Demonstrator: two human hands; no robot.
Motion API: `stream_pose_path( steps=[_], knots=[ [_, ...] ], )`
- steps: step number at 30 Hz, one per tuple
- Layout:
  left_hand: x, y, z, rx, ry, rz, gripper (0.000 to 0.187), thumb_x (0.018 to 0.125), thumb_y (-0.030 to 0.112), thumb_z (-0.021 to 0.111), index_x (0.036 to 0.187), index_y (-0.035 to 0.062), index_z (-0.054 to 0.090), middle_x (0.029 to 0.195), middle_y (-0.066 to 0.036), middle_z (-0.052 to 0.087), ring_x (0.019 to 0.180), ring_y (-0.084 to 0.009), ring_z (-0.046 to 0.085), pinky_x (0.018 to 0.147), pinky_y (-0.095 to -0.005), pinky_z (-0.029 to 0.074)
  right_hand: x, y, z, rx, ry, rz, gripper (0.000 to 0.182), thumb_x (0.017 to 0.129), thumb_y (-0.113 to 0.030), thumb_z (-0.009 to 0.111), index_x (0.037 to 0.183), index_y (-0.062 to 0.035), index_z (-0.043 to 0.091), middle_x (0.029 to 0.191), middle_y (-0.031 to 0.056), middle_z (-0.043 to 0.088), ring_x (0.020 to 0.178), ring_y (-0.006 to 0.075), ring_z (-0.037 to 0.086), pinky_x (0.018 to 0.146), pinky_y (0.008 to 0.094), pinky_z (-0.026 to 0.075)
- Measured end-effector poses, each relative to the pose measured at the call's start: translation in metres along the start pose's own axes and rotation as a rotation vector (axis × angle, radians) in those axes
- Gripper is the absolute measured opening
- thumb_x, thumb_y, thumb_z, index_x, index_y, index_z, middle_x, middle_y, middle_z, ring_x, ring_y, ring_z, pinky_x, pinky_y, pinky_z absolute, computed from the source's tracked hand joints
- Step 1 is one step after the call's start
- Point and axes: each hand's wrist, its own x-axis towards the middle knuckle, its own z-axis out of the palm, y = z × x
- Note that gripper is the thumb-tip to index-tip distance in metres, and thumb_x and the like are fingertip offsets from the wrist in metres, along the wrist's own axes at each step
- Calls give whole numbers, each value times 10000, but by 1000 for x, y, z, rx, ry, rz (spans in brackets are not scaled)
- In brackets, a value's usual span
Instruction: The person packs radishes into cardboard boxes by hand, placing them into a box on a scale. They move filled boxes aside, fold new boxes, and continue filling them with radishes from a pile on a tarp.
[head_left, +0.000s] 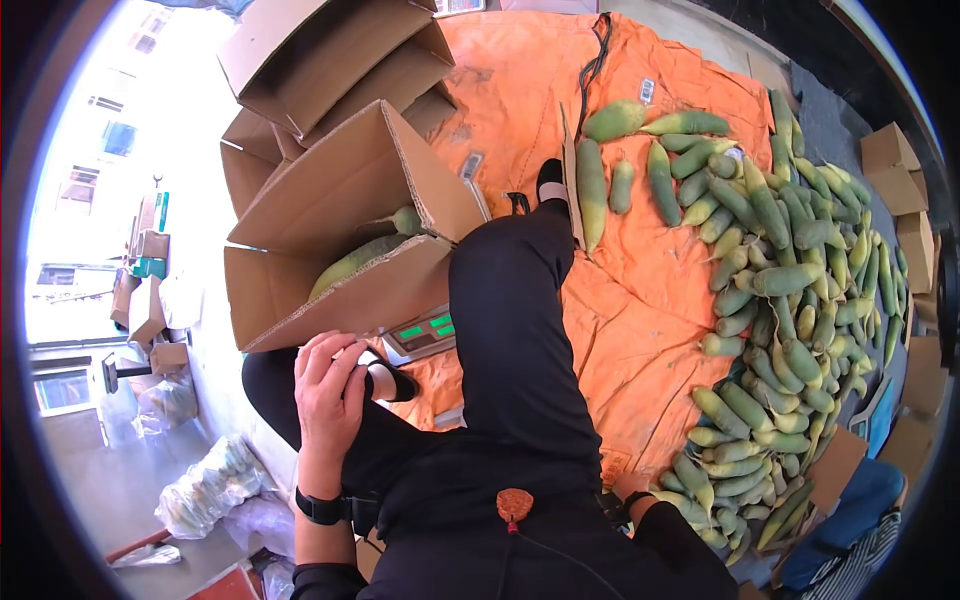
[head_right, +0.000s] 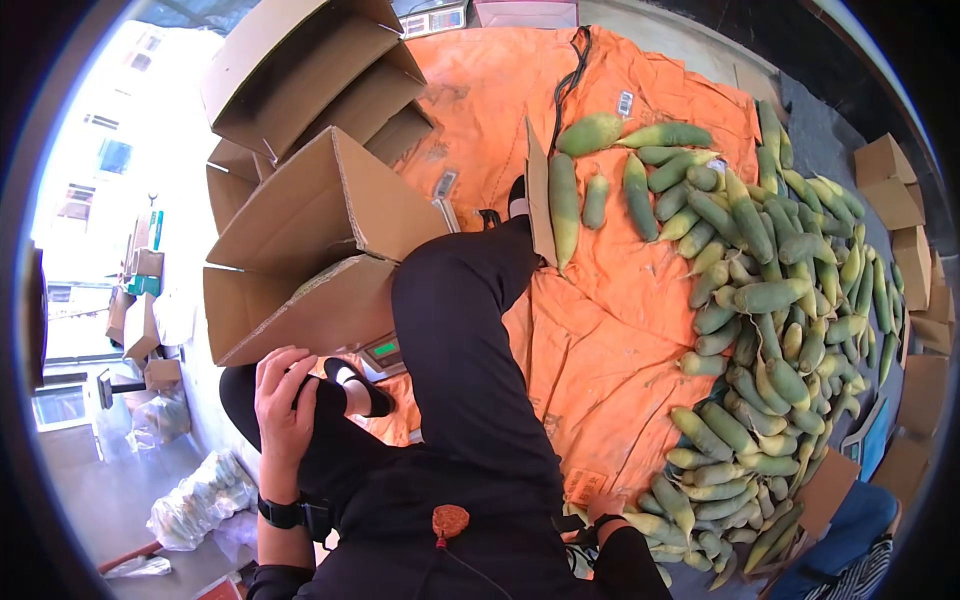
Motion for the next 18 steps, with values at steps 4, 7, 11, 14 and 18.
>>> stream_pose_path(
  steps=[4,7,11,14,18],
  knots=[
    [-1,-2,5,-12,3,-13,242,723,0,645,962,28,669,1022,-95,620,1035,-310,569,897,-414,445,-12,3,-3,-149,107,-93,281,905,-244,515,1143,-156,635,1206,86,633,1233,299,509,952,514,401],
    [-1,-4,6,-17,5,-14,237,723,3,650,958,28,669,1017,-95,619,1033,-312,568,894,-418,445,-7,15,8,-227,140,-92,288,918,-251,496,1128,-144,663,1214,75,626,1200,302,534,914,480,449],
    [-1,-10,9,-60,12,-14,219,734,5,653,952,24,668,1014,-99,618,1023,-318,567,885,-417,450,1,29,5,-181,149,6,291,914,-241,516,1144,-140,661,1221,94,617,1149,298,579,896,463,487],
    [-2,-17,9,-84,24,-10,213,736,0,655,947,23,668,1020,-104,619,1014,-322,567,876,-414,456,-1,38,-18,-97,152,32,278,884,-193,555,1135,-122,651,1180,115,629,1096,304,609,857,438,513],
    [-5,-26,7,-136,65,-37,222,732,-9,657,952,22,668,1015,-106,623,1001,-322,571,870,-413,460,-4,58,-70,232,312,14,269,775,-112,642,1042,-82,627,1021,177,662,991,334,648,802,411,529]
  ],
)
